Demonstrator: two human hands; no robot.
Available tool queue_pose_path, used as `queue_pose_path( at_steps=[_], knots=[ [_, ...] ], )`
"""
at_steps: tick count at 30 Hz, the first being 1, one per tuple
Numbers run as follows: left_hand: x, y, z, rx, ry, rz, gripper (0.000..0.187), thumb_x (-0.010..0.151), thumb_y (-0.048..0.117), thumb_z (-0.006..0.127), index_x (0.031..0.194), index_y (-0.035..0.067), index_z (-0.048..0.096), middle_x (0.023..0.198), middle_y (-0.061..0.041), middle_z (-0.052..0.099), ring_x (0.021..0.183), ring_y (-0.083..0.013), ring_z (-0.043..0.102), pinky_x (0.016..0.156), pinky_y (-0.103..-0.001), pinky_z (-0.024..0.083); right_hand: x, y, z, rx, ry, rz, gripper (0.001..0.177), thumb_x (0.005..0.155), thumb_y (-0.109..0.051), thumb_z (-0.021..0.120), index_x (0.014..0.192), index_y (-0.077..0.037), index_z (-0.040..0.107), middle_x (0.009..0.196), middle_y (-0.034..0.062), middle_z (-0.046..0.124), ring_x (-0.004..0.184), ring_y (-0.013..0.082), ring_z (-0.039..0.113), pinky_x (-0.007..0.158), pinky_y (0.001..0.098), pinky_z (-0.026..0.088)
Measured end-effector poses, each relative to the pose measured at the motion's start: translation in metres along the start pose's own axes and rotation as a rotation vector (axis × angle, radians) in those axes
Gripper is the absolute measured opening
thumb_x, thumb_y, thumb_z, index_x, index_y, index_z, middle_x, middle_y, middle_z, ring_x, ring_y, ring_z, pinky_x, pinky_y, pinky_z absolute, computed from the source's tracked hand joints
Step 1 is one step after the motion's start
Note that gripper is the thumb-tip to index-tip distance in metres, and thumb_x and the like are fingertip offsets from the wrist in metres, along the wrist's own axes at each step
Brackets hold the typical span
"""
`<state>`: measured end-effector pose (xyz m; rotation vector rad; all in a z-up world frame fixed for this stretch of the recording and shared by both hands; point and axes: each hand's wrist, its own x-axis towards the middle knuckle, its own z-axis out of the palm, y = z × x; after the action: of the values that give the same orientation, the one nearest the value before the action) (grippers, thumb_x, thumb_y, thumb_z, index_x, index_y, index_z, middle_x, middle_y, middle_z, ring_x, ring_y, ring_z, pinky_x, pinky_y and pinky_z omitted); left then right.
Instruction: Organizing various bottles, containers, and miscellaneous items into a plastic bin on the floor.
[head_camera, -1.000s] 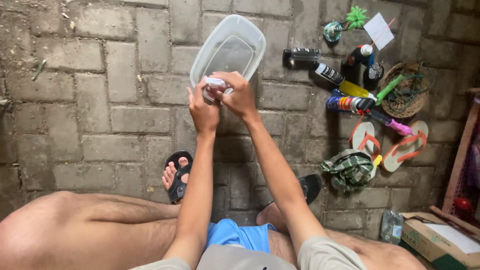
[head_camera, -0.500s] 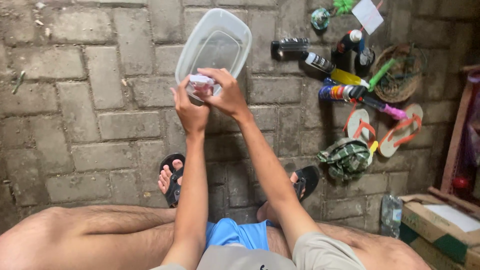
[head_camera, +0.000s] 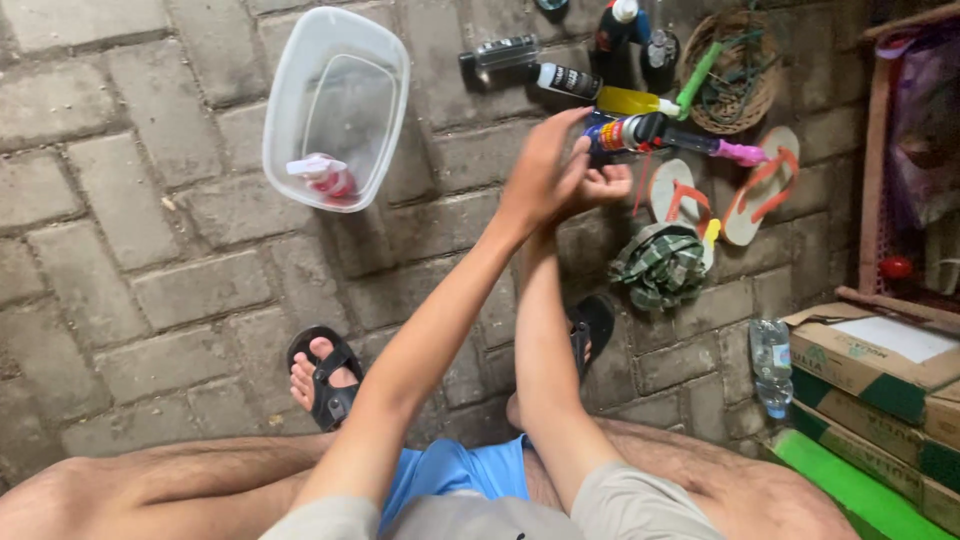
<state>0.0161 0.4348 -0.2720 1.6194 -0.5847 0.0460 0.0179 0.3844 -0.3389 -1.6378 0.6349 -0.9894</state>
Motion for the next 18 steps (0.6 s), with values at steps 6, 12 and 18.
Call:
queue_pose_path(
  at_steps=[6,12,18],
  knots=[
    [0.017,-0.047,0.091,-0.144,-0.172,0.080,0.073,0.084,0.012,0.078,0.147,0.002,0.044,0.144,-0.022,0.053,0.136,-0.0402,0.052,0.115,-0.042,0.042,0.029,-0.013,-0.042,-0.013,-0.160,-0.068,0.038,0.096,-0.022,0.082,0.116,0.001,0.059,0.102,0.0124,0.063,0.094,0.0212,0.062,0.087,0.0339,0.055],
    [0.017,0.005,0.046,0.025,-0.060,0.060,0.061,0.096,0.010,0.071,0.152,0.011,0.048,0.148,-0.015,0.056,0.139,-0.0332,0.055,0.119,-0.038,0.046,0.039,-0.057,-0.027,0.043,-0.372,-0.137,0.044,0.093,-0.023,0.086,0.120,-0.001,0.060,0.107,0.0124,0.067,0.099,0.0216,0.066,0.091,0.0348,0.059],
    [0.031,0.083,-0.064,0.226,0.244,0.101,0.070,0.089,0.013,0.077,0.152,0.014,0.045,0.150,-0.010,0.052,0.135,-0.0279,0.053,0.117,-0.038,0.041,0.023,-0.127,0.007,0.067,-0.595,-0.214,0.050,0.090,-0.024,0.090,0.124,-0.002,0.062,0.113,0.0124,0.070,0.104,0.0221,0.070,0.094,0.0357,0.062]
  ],
)
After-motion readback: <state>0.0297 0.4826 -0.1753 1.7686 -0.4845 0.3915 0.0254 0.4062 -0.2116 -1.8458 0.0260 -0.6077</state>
